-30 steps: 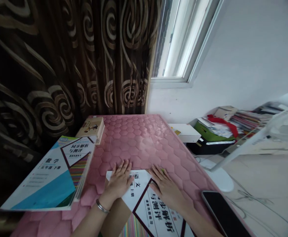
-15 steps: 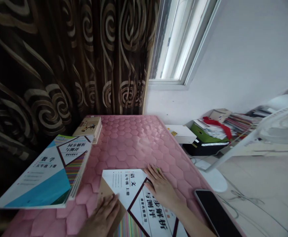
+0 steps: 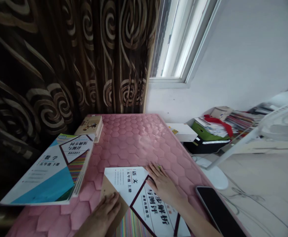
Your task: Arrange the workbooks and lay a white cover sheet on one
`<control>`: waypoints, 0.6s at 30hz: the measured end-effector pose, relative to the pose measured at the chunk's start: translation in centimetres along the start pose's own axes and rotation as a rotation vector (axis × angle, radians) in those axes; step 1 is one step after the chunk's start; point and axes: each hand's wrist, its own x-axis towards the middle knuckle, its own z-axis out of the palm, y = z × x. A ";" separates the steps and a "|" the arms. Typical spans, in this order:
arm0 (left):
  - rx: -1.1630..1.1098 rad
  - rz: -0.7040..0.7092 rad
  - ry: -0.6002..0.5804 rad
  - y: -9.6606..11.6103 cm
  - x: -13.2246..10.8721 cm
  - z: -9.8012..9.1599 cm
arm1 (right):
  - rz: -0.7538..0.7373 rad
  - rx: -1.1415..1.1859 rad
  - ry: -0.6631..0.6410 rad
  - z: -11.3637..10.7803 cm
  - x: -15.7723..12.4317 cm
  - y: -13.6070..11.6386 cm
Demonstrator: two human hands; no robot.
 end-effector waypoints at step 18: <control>0.218 -0.215 0.772 1.7 3.1 -8.4 | 0.071 0.744 -0.164 -14.8 1.3 -1.5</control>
